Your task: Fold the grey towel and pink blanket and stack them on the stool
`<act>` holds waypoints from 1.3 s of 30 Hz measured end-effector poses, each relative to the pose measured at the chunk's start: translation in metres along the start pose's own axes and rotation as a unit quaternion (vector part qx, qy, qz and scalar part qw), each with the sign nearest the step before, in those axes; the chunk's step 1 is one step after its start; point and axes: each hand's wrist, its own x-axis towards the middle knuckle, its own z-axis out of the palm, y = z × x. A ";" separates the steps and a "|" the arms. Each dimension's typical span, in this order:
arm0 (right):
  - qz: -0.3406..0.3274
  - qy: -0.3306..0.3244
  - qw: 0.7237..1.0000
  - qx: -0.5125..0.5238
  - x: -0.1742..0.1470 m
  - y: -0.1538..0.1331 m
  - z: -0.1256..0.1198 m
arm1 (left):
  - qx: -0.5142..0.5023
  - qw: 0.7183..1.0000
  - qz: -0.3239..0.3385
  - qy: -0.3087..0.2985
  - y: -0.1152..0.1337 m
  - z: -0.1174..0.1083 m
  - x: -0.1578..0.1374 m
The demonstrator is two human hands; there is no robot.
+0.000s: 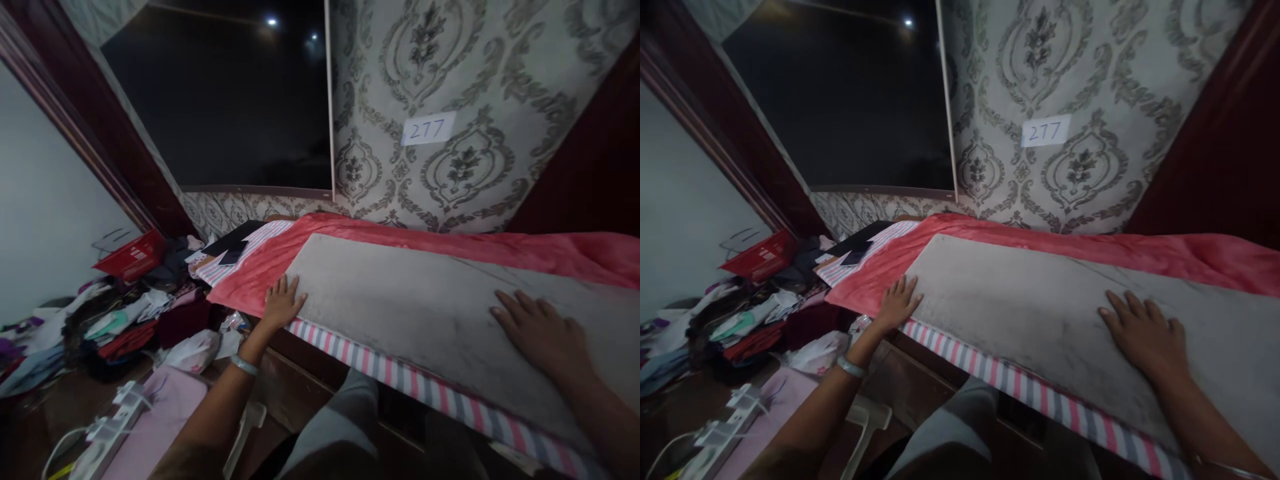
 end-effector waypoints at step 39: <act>0.064 -0.051 0.996 0.044 0.004 -0.021 -0.034 | 0.037 0.987 0.158 -0.023 0.104 -0.020 0.106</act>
